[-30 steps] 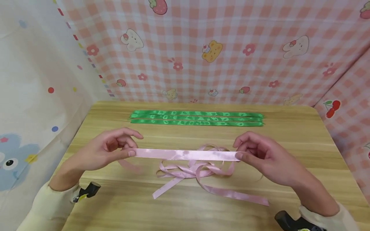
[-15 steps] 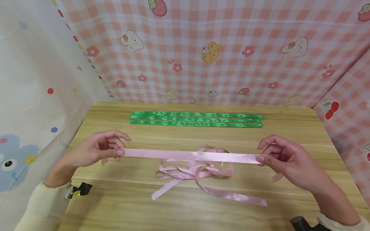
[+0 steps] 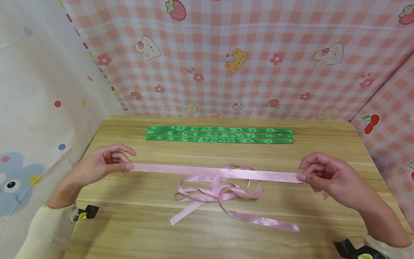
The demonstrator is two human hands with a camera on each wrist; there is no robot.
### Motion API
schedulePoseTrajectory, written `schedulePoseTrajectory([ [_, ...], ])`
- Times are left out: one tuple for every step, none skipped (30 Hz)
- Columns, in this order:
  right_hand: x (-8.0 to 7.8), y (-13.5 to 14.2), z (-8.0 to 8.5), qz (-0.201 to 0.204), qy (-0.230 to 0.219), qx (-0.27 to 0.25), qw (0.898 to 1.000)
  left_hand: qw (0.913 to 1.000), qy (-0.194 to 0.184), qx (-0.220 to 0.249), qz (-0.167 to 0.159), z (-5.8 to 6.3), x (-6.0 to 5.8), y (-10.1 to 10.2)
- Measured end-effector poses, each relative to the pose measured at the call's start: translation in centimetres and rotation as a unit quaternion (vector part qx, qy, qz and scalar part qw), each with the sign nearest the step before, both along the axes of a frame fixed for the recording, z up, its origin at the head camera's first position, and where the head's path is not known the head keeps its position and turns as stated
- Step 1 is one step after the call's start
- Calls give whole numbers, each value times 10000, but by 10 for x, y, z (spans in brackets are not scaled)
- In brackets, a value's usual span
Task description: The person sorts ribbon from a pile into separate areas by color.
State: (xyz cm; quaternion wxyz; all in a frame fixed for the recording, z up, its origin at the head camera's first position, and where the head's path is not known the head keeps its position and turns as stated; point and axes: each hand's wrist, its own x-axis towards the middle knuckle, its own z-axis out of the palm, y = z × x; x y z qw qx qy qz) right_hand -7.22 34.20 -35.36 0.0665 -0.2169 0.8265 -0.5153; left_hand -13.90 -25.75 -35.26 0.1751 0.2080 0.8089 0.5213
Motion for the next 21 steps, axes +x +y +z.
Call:
schedulePoseTrajectory([
  [0, 1, 0, -42, 18, 95, 9999, 10000, 11, 23, 24, -1, -1, -2],
  [0, 1, 0, -82, 36, 164, 9998, 10000, 0, 52, 37, -2, -1, -3],
  [0, 2, 0, -105, 42, 205, 9997, 10000, 16, 62, 28, -2, -2, -5],
  [0, 3, 0, -113, 71, 226, 9997, 10000, 39, 50, 30, -3, -2, -7],
  [0, 4, 0, -105, 113, 235, 9996, 10000, 51, 48, 56, -3, -2, -8],
  [1, 5, 1, -106, 141, 242, 9995, 9999, 62, 39, 109, -3, -3, -9],
  [0, 7, 1, -100, 157, 218, 9996, 9998, 73, 25, 193, -4, -3, -11],
  [0, 9, 0, -77, 167, 155, 9997, 9995, 86, 6, 291, -4, -3, -12],
  [0, 11, 0, -70, 153, 105, 9998, 9992, 115, -7, 380, -5, -3, -13],
  [-1, 13, 0, -75, 120, 71, 9999, 9989, 126, -1, 460, -5, -4, -14],
  [-1, 15, 0, -106, 117, 83, 9998, 9986, 135, 31, 514, -6, -4, -15],
  [-1, 17, 0, -147, 96, 95, 9998, 9985, 131, 66, 533, -6, -4, -17],
  [-2, 18, 0, -189, 82, 121, 9997, 9985, 113, 114, 519, -6, -5, -18],
  [-2, 19, 0, -215, 60, 186, 9996, 9987, 93, 145, 479, -7, -5, -19],
  [-1, 21, -1, -254, 55, 267, 9993, 9989, 56, 174, 439, -7, -5, -20],
  [-1, 22, -1, -267, 50, 314, 9991, 9989, 2, 183, 422, -8, -5, -21],
  [-1, 23, -2, -291, 63, 378, 9988, 9989, -46, 169, 426, -8, -5, -22],
  [-1, 24, -3, -277, 55, 389, 9988, 9988, -92, 137, 452, -9, -5, -23],
  [-2, 26, -5, -257, 43, 394, 9989, 9987, -124, 109, 492, -9, -5, -23],
  [-2, 28, -7, -233, 13, 383, 9990, 9984, -156, 86, 541, -10, -5, -24],
  [-3, 31, -9, -236, -12, 365, 9991, 9980, -188, 74, 601, -11, -5, -25],
])
